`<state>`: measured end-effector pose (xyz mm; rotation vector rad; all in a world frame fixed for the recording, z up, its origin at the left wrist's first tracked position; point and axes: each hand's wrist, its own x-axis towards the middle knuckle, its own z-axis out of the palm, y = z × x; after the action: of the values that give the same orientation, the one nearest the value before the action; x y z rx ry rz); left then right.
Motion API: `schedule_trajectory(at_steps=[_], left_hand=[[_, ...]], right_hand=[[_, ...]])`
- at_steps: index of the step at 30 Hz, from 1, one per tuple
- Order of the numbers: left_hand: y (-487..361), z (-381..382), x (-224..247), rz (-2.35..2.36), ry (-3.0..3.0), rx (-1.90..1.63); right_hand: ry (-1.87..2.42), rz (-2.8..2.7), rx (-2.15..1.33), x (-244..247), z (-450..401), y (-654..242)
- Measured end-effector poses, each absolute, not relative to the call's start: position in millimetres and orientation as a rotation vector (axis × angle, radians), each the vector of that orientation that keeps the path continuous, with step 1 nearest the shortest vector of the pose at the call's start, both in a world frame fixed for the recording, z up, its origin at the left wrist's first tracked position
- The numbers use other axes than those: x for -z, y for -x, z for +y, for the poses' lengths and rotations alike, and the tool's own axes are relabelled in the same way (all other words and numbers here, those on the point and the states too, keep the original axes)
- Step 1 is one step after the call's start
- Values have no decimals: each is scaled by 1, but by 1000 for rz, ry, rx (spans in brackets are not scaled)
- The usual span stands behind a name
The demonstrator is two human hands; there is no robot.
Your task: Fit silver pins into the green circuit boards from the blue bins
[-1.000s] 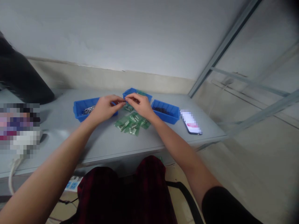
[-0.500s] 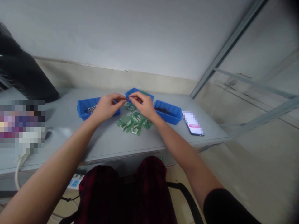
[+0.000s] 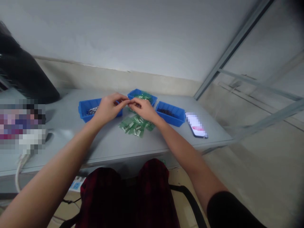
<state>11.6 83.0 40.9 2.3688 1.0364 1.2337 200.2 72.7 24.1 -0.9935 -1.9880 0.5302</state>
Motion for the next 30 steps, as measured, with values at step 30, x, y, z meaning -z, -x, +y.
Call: schedule_trajectory(at_steps=[30], left_hand=[[-9, 88, -37, 995, -2473, -1038]], right_hand=[[919, -1785, -499, -27, 68, -198]])
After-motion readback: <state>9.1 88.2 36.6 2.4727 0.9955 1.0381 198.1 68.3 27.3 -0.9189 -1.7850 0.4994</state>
